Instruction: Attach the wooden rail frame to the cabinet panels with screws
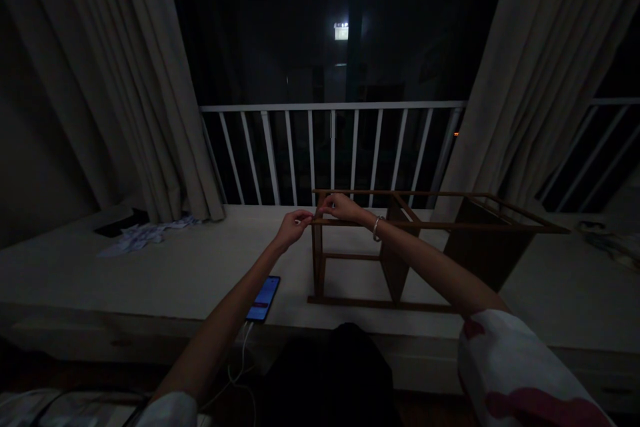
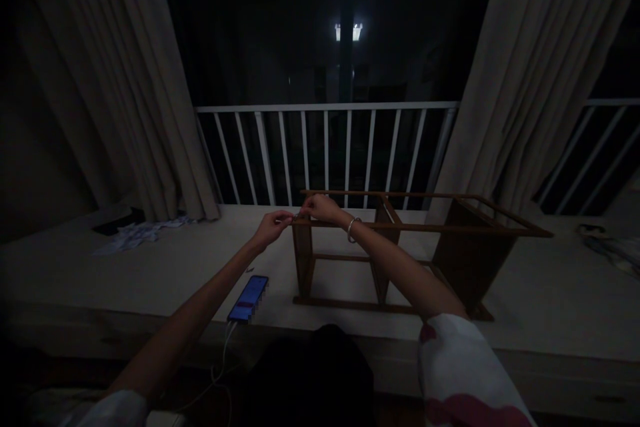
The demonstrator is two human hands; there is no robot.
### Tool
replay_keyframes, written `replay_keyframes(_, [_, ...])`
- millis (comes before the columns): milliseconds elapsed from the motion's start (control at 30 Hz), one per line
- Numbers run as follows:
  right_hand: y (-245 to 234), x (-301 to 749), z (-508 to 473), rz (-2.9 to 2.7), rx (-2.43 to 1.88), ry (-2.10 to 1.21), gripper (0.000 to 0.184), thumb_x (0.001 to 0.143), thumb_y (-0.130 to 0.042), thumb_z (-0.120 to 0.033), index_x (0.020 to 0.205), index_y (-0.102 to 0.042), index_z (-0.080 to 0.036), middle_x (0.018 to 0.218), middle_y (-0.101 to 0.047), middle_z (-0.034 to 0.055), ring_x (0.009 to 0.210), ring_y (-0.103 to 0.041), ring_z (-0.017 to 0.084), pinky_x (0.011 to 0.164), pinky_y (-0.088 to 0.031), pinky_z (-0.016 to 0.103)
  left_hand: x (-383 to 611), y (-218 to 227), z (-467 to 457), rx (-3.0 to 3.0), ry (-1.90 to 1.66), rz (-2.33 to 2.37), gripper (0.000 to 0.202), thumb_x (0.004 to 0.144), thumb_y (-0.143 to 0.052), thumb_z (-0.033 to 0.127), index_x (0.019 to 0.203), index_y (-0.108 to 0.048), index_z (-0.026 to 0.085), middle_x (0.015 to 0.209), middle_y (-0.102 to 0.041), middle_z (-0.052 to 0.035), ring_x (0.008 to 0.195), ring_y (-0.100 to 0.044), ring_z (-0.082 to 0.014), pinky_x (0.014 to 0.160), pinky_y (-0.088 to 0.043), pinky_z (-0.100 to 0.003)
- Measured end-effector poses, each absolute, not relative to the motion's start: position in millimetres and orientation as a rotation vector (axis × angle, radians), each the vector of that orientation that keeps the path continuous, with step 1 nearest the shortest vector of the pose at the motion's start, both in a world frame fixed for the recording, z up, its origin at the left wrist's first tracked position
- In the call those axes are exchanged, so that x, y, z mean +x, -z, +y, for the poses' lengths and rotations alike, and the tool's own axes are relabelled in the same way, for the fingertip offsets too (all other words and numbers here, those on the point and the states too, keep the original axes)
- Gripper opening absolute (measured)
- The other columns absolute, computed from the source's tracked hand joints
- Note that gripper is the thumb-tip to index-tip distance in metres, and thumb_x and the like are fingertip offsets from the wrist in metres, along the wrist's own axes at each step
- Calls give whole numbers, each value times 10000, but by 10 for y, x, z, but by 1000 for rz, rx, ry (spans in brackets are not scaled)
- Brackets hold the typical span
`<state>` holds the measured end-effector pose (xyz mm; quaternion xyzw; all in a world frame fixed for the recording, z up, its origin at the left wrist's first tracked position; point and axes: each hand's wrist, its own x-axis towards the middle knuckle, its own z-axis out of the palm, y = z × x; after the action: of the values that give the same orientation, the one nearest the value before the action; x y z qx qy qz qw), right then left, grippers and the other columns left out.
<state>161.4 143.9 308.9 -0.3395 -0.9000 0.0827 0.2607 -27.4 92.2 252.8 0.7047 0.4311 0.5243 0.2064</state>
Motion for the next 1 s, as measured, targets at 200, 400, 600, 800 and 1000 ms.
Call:
replay_keyframes(200, [-3101,1601,1348,-2479,-959,-52,271,783,-474,-390,813,-623,-166,778,-630,27,728,-549,108,626,-352,191,-275,-2523,942,1947,-1440,1205,235,689,-550,319,822,-644,150,805,-657,-56,777,-571,-175,733,-432,-304])
replay_keyframes(400, [-3206,1606,1224,-2617,-810,135,343,773,-472,-456,866,-606,-154,896,-606,66,872,-533,149,743,-347,235,-271,-2542,951,1981,-1415,1214,227,697,-533,309,813,-645,149,822,-658,-57,794,-579,-183,754,-437,-318])
replay_keyframes(600, [-3502,1486,1169,-2931,-715,539,363,823,-379,-440,903,-595,-159,935,-595,93,927,-514,190,743,-349,269,-252,-2586,903,1949,-1420,1218,232,688,-536,296,825,-641,141,831,-658,-64,801,-578,-186,762,-431,-316])
replay_keyframes(800, [-3529,1420,1199,-2964,-741,665,348,835,-356,-414,868,-598,-167,908,-610,91,895,-531,186,678,-347,250,-241,-2566,906,1910,-1430,1188,210,684,-533,294,800,-617,141,776,-640,-37,758,-564,-159,721,-424,-283])
replay_keyframes(1000, [-3470,1455,1153,-2852,-853,568,321,818,-399,-414,854,-621,-185,891,-621,86,902,-543,188,666,-351,236,-225,-2600,908,1840,-1419,1189,196,661,-563,288,774,-619,138,747,-635,-37,738,-556,-159,707,-417,-284])
